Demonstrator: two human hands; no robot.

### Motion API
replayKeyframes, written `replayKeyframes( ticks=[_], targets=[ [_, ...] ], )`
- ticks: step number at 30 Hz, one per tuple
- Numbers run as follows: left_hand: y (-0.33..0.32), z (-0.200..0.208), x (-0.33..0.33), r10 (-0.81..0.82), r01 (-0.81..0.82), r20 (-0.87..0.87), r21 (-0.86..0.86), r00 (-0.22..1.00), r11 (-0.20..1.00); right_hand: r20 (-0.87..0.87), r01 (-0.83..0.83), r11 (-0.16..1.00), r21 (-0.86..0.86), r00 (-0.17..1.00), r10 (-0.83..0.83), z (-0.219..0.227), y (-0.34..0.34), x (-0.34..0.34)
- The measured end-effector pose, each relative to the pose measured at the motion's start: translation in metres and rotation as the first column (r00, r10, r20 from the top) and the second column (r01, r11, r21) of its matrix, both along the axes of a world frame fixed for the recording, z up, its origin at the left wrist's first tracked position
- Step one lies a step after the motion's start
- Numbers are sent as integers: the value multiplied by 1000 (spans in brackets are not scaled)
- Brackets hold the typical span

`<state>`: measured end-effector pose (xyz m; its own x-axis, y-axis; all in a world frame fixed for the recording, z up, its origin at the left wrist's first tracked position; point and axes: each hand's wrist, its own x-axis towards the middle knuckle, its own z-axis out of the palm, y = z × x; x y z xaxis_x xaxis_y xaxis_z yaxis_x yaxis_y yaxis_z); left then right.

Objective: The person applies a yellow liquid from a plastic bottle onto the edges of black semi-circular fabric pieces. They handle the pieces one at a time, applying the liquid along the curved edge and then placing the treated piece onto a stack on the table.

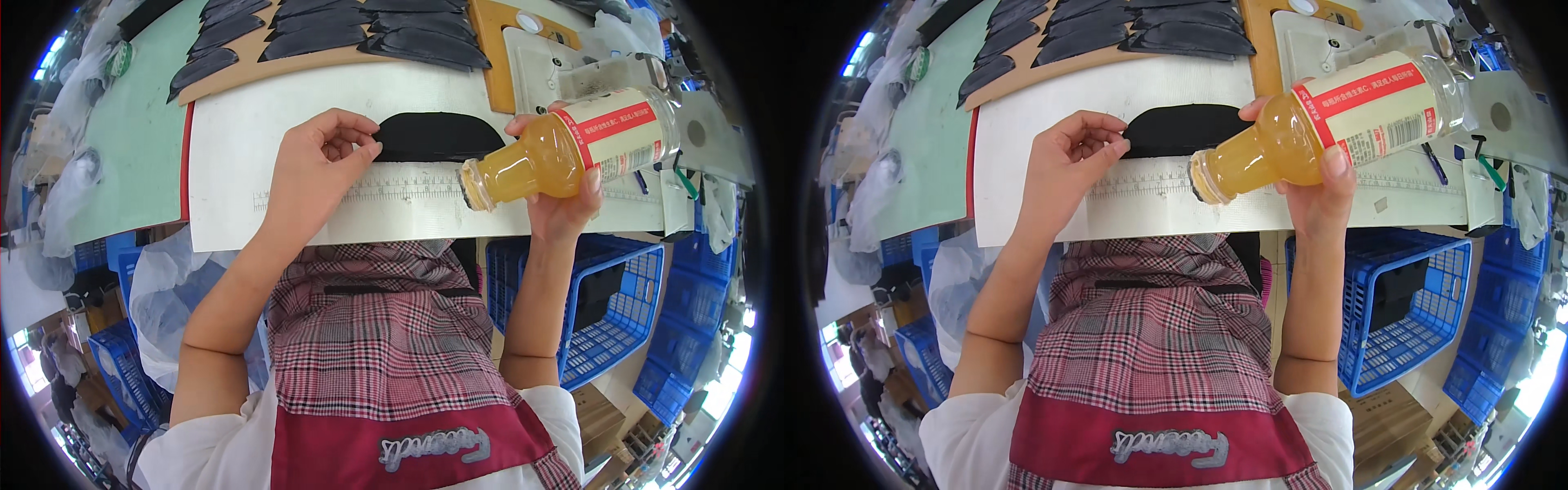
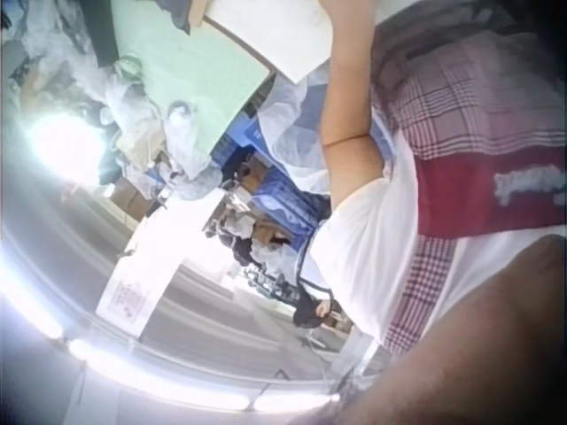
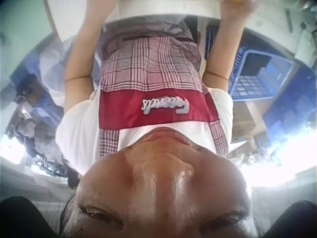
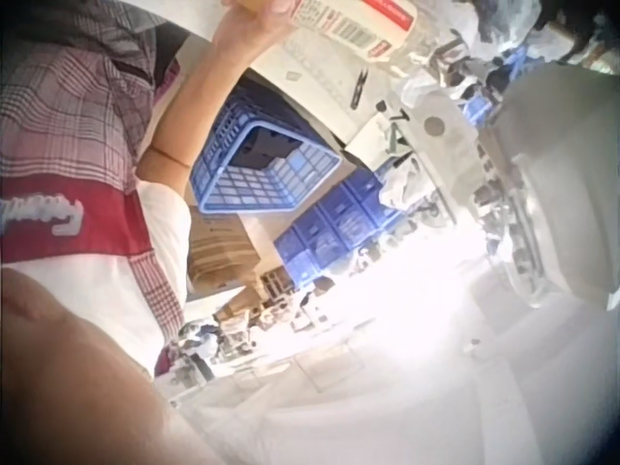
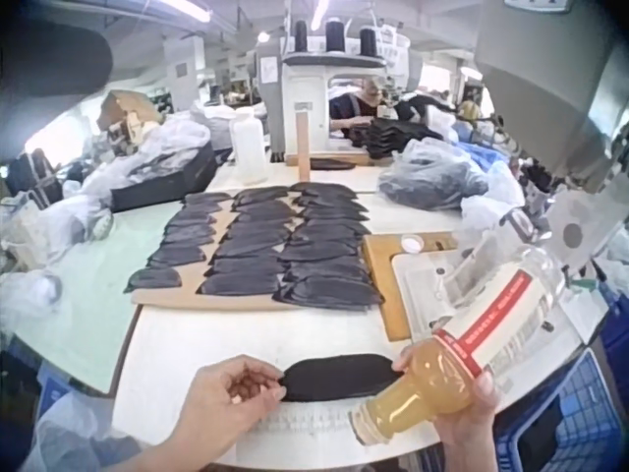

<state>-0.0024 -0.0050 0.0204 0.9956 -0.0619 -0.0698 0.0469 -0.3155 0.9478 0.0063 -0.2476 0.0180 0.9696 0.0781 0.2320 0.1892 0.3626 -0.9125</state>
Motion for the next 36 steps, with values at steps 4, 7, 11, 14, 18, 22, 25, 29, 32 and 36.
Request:
replayKeyframes(
  ticks=[4,7,11,14,18,22,25,29,32,36],
  targets=[
    [2,-3,2,41,-42,11,22,999,999,10,-11,1000,7,1000,11,-3,0,2],
    [4,-2,3,57,-57,11,12,998,998,4,-2,1000,9,1000,2,-5,1,2],
    [7,-1,6,1,-2,4,71,1000,997,-6,21,1000,-23,1000,-21,-6,3,2],
    [12,-4,8,-30,31,-43,31,999,999,21,36,998,-47,999,-35,-5,6,5],
    [19,-9,9,-49,48,12,127,999,991,46,110,979,-171,994,-103,3,15,10],
    [13,-21,5,-58,-17,224,319,973,948,129,212,890,-403,976,-174,10,25,12],
    [10,-28,4,-75,-42,312,352,947,935,264,236,844,-481,957,-117,15,34,15],
    [11,-36,4,-90,-49,356,364,930,930,337,291,788,-542,935,-113,27,71,6],
    [11,-36,4,-71,-70,398,328,914,942,397,287,693,-661,918,-1,19,80,6],
    [7,-39,2,9,-122,488,201,873,972,412,301,503,-810,903,123,3,75,9]
  ],
)
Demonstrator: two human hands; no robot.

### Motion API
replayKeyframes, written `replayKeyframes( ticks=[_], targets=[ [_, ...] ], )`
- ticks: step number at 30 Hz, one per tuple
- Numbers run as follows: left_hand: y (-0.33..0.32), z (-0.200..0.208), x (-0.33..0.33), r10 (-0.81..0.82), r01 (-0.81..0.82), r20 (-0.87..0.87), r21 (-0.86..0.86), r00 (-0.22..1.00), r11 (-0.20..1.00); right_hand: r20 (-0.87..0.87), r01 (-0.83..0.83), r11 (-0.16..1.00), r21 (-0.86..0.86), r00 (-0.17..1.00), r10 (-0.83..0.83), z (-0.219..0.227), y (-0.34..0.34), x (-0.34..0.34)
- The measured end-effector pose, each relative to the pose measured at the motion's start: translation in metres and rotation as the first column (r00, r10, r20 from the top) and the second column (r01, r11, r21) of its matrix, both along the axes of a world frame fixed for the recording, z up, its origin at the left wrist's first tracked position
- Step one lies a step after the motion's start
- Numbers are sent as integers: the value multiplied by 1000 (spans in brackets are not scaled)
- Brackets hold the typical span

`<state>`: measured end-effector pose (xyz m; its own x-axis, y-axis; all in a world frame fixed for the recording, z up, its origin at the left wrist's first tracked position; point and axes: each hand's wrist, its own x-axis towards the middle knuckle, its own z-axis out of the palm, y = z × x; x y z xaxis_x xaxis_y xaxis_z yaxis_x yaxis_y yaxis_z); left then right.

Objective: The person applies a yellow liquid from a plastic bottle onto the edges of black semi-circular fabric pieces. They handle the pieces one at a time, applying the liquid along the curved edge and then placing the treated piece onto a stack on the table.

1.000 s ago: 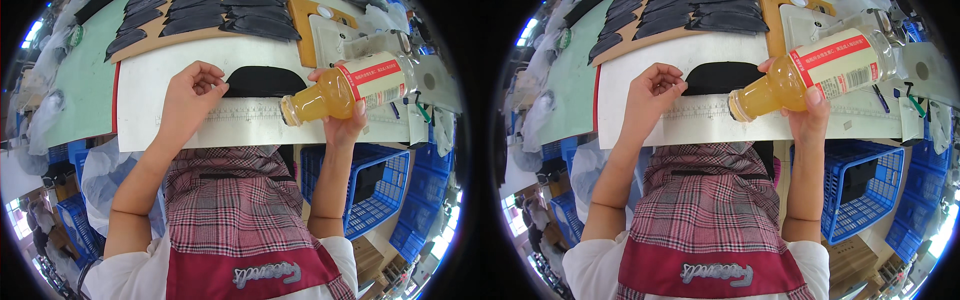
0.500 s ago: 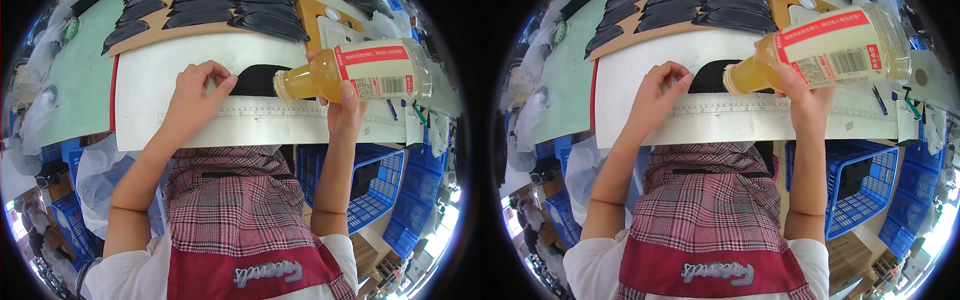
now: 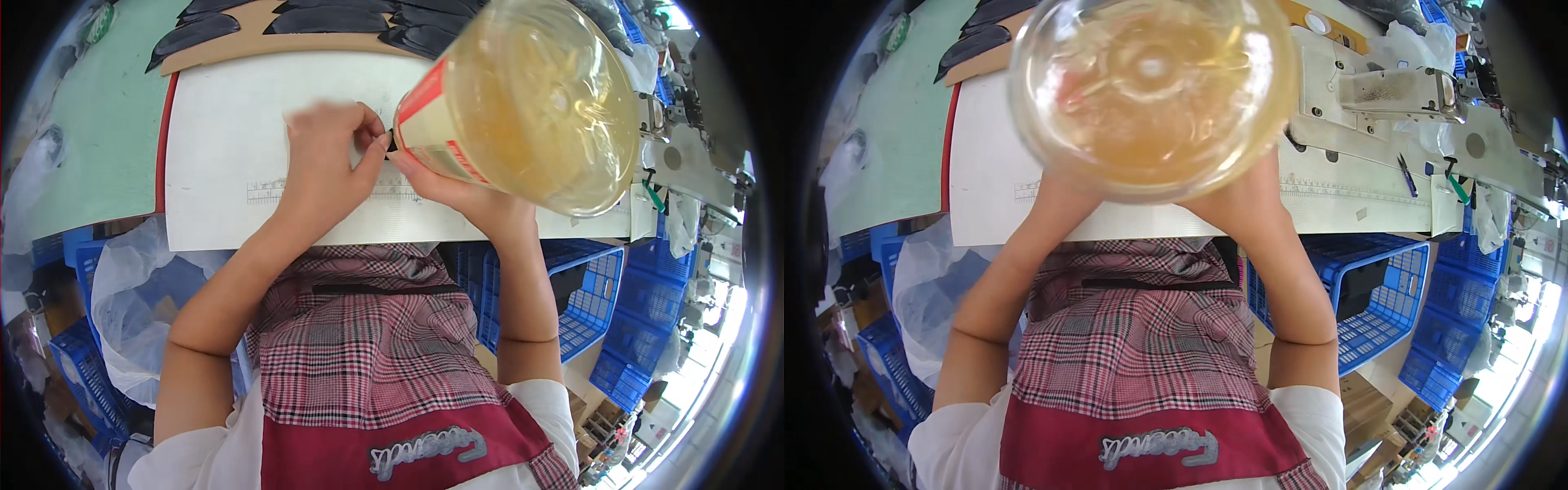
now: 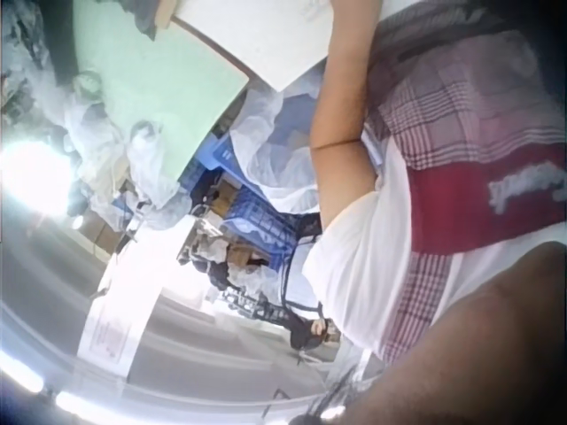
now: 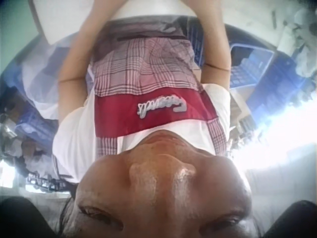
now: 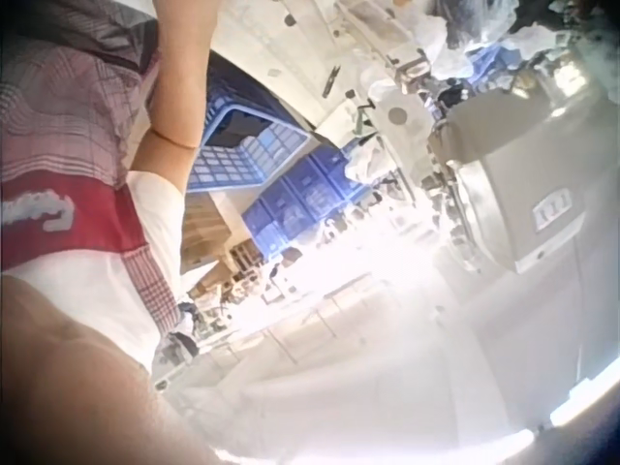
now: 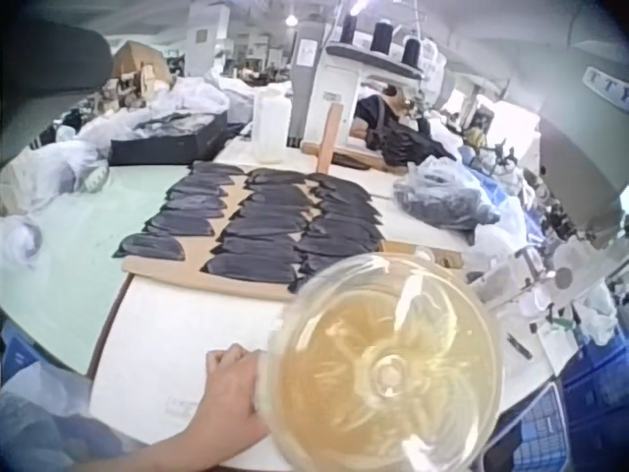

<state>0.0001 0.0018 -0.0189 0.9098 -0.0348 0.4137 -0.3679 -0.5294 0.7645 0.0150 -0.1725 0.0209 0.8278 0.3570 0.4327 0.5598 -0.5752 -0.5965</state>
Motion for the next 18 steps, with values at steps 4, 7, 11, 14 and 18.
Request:
replayKeyframes(
  ticks=[4,7,11,14,18],
  targets=[
    [2,-4,2,-5,5,-20,2,1000,1000,1,-8,1000,6,1000,8,13,4,1],
    [2,-1,3,-8,12,-56,85,998,996,81,4,998,56,997,-9,20,0,0],
    [3,2,2,-15,34,-120,157,993,987,159,138,990,-16,978,-133,21,-34,-4],
    [1,5,2,6,12,-111,159,994,987,-5,302,943,138,953,-304,22,-61,-8],
    [0,6,1,29,-8,-123,167,992,986,1,454,890,23,891,-455,20,-104,-2]
  ],
)
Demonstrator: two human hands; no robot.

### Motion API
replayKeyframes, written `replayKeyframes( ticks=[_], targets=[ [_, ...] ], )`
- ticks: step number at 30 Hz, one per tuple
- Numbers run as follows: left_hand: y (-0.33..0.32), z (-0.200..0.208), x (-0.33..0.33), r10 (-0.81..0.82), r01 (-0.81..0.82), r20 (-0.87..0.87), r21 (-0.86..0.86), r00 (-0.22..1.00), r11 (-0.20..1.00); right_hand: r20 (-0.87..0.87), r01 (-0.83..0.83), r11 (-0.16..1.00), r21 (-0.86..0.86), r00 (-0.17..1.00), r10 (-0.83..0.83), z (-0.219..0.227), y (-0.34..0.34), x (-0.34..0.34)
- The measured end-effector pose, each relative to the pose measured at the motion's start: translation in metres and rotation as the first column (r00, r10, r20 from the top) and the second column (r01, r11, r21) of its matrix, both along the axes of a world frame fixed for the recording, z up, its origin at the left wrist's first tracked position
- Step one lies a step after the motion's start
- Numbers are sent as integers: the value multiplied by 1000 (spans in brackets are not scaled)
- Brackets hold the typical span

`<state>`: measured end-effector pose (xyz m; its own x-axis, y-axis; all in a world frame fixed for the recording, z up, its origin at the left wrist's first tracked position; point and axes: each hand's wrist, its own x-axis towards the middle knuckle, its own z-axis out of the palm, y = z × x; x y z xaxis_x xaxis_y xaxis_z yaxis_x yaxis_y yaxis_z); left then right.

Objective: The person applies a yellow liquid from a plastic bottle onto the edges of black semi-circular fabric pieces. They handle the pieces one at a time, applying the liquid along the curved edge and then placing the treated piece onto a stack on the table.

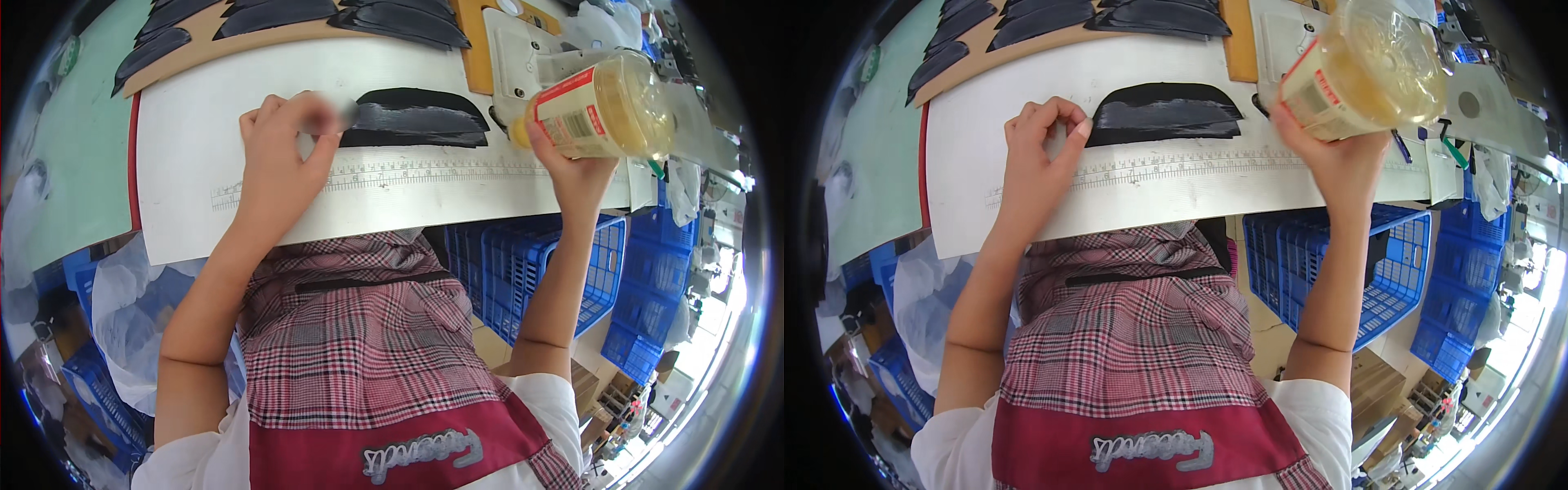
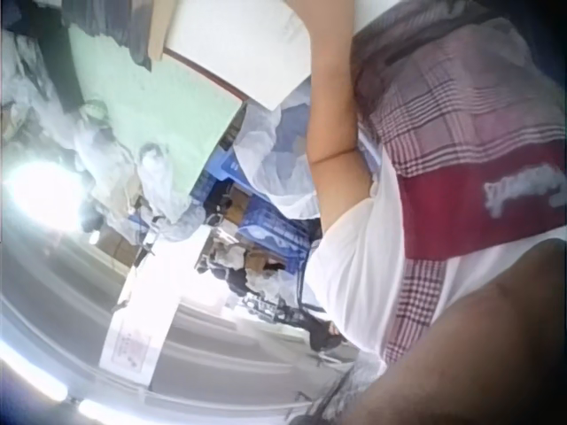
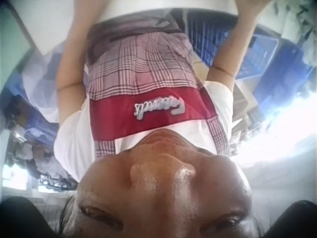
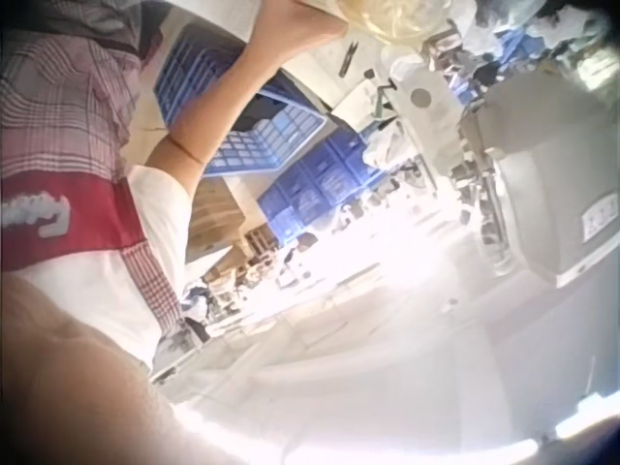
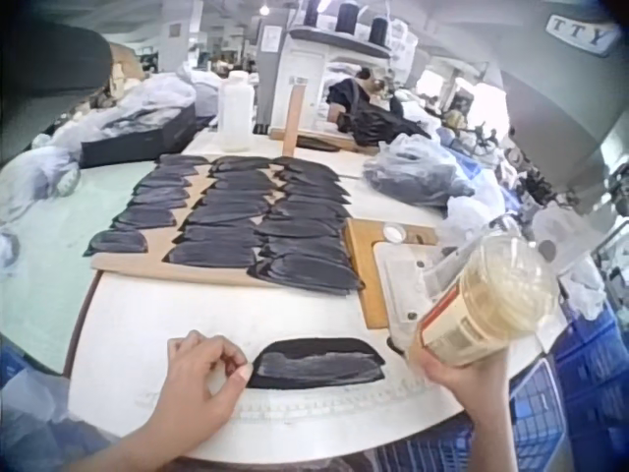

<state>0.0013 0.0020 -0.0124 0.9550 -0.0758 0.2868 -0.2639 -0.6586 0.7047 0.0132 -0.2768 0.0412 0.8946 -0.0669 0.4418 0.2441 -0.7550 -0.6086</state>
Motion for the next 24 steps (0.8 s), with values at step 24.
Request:
replayKeyframes(
  ticks=[24],
  targets=[
    [-1,-2,2,-38,37,38,13,999,999,49,-304,938,169,953,300,10,49,18]
  ],
)
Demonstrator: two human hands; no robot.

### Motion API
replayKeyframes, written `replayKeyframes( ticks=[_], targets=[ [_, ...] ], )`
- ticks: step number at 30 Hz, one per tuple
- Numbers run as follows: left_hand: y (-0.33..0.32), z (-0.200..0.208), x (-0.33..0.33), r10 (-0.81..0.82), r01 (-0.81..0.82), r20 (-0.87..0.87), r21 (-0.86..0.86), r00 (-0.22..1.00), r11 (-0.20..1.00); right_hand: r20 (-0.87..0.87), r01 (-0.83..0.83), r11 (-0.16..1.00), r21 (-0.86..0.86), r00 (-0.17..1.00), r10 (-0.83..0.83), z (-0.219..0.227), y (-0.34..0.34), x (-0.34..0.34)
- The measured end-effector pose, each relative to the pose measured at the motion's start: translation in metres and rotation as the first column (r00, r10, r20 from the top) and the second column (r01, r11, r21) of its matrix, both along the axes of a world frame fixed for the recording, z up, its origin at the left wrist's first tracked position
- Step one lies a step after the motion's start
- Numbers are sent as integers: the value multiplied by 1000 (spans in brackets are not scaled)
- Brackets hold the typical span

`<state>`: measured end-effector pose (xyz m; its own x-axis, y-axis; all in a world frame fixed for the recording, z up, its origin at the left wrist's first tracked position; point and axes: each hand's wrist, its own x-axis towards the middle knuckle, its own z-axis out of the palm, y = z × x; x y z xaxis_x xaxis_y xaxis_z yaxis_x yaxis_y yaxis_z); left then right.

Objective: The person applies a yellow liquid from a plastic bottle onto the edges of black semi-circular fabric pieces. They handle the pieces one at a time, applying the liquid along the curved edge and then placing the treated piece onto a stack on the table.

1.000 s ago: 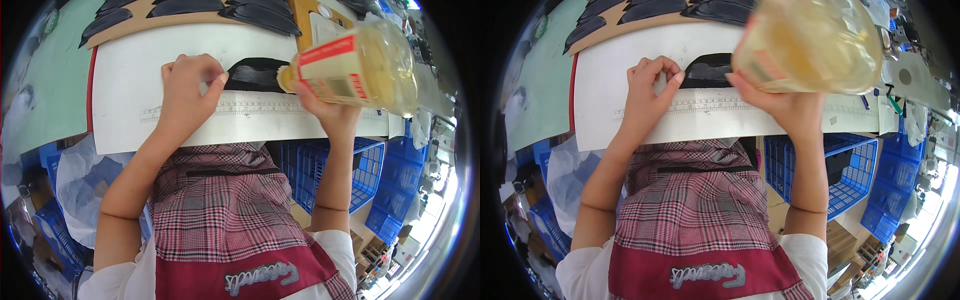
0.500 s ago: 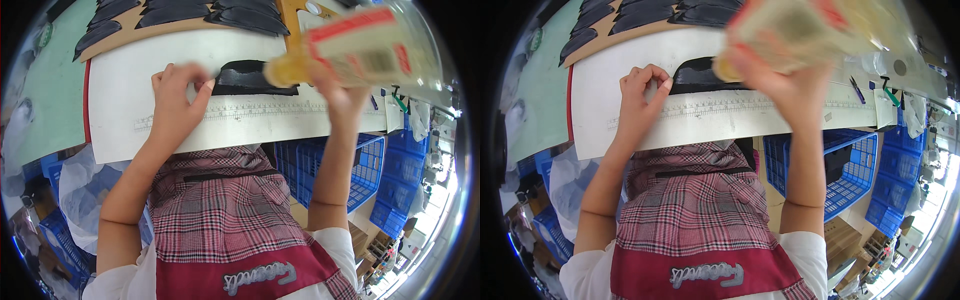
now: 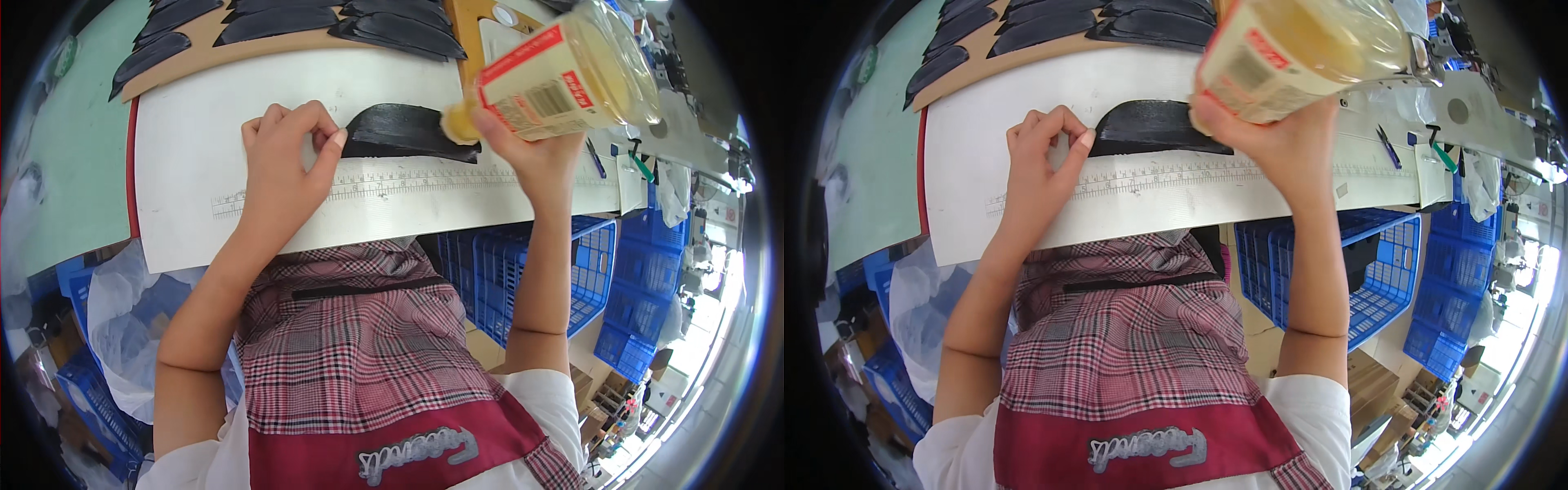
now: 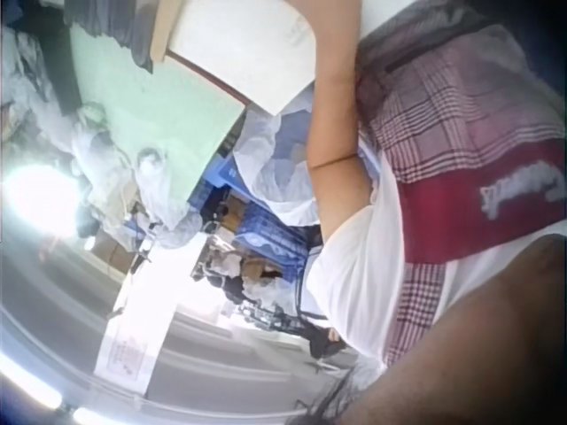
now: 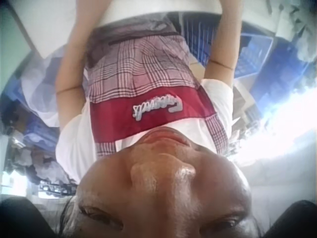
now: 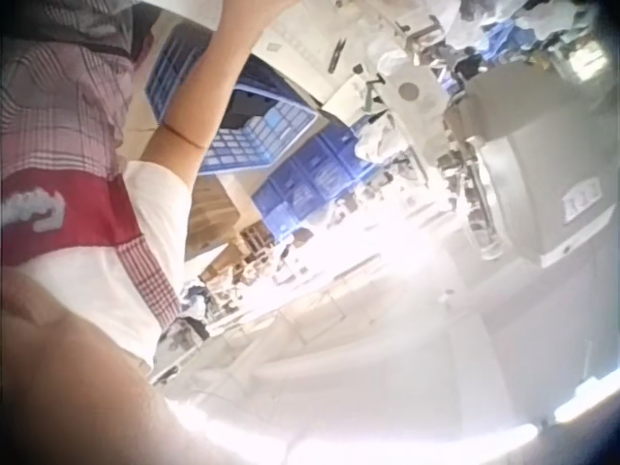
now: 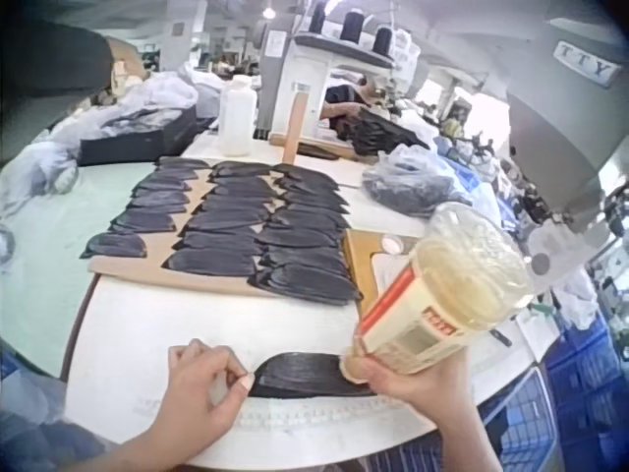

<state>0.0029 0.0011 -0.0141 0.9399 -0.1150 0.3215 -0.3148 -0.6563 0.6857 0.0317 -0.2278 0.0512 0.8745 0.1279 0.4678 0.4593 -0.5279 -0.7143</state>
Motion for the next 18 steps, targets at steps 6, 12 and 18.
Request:
replayKeyframes(
  ticks=[6,12,18],
  targets=[
    [-1,3,-1,23,-23,-25,-10,999,1000,-66,270,957,102,962,-265,-4,-64,-11],
    [-3,5,-1,25,-25,-51,5,998,1000,13,84,982,172,996,-87,5,-28,-17],
    [-5,6,-3,12,-13,-64,-13,998,1000,-132,129,991,29,984,-124,-7,-51,-25]
  ],
)
